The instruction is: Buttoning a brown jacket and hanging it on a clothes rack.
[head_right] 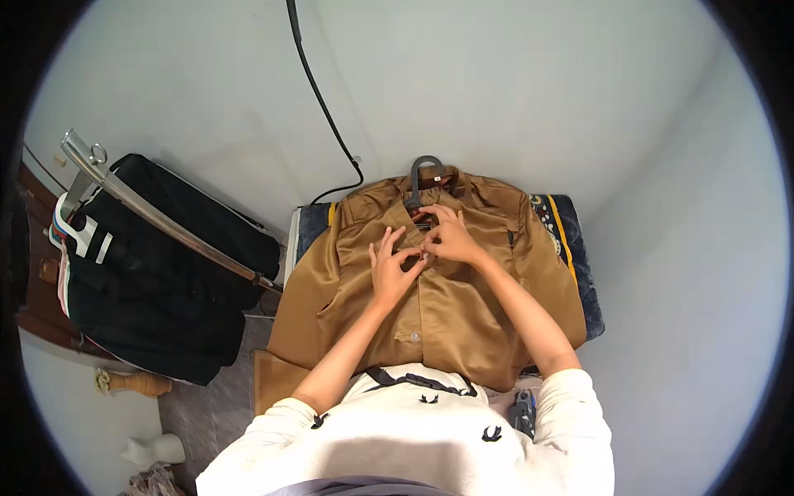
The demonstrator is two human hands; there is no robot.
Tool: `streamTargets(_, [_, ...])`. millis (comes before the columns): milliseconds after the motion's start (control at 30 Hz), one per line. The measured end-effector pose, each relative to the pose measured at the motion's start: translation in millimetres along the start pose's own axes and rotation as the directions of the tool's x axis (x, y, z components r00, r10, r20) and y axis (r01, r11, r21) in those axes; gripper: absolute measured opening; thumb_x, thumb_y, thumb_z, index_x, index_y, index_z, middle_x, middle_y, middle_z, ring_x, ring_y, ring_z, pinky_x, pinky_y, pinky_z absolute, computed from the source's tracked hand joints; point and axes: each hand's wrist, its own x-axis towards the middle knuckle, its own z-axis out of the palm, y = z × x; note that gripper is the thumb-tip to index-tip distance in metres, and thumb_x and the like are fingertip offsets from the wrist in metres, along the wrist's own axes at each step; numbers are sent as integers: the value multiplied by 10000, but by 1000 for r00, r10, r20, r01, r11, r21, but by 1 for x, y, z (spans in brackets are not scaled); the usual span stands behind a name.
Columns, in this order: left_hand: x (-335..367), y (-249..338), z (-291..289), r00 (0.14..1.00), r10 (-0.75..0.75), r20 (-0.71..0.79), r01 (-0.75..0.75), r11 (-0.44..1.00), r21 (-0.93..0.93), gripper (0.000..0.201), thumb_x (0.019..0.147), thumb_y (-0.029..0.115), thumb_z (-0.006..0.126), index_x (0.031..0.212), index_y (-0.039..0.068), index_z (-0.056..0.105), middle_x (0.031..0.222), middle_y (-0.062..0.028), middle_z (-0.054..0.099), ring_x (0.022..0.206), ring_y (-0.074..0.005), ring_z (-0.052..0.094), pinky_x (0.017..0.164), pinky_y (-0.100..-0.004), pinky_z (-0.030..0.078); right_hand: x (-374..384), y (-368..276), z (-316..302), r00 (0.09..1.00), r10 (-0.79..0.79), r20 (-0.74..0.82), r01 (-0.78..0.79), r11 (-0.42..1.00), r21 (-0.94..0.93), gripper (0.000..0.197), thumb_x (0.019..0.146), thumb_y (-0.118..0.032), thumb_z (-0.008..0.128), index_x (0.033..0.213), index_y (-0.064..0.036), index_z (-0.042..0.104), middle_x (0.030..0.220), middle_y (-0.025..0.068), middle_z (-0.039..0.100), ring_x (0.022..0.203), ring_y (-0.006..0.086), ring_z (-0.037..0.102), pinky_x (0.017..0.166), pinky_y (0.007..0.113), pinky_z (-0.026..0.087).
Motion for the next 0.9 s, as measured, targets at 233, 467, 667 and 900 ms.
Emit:
streamTargets(233, [-24, -20, -11, 999, 47, 6, -48, 997, 53, 361, 814, 292, 783, 1136, 141, 718, 1467, -88, 455, 1439, -327, 319, 1127, -610, 244, -22, -30, 21, 931, -220, -293, 37, 852, -522, 228, 838, -285, 728, 902, -86, 637, 1450, 107, 436, 1423, 336, 311, 1147, 685, 111])
streamTargets(467, [-58, -9, -29, 997, 77, 27, -79, 992, 100, 348, 879, 312, 698, 1197, 171, 711, 1541, -113, 382, 1452, -362, 293, 1140, -625, 175, -82, -66, 62, 872, -38, -488, -209, 873, -441, 452, 802, -448, 731, 1002, -48, 667, 1538, 158, 342, 1457, 365, 241, 1103, 743, 61])
streamTargets(667, [-75, 2, -20, 964, 28, 263, -115, 941, 319, 552, 1038, 320, 357, 1562, 161, 282, 1639, -112, 179, 1501, -333, 180, 1143, -653, 115, -106, -73, 101, 912, 251, -325, -388, 784, -485, 790, 952, -568, 458, 1557, -99, 262, 1642, 163, 119, 1518, 357, 86, 1133, 695, 10])
streamTargets(900, [-79, -18, -3, 941, 5, 339, -157, 892, 424, 591, 1023, 453, 365, 1548, 185, 321, 1627, -69, 238, 1500, -254, 213, 1180, -582, 133, -110, -58, 116, 919, 335, -206, -393, 803, -447, 676, 984, -492, 423, 1565, -183, 271, 1651, 110, 127, 1516, 318, 128, 1152, 668, 42])
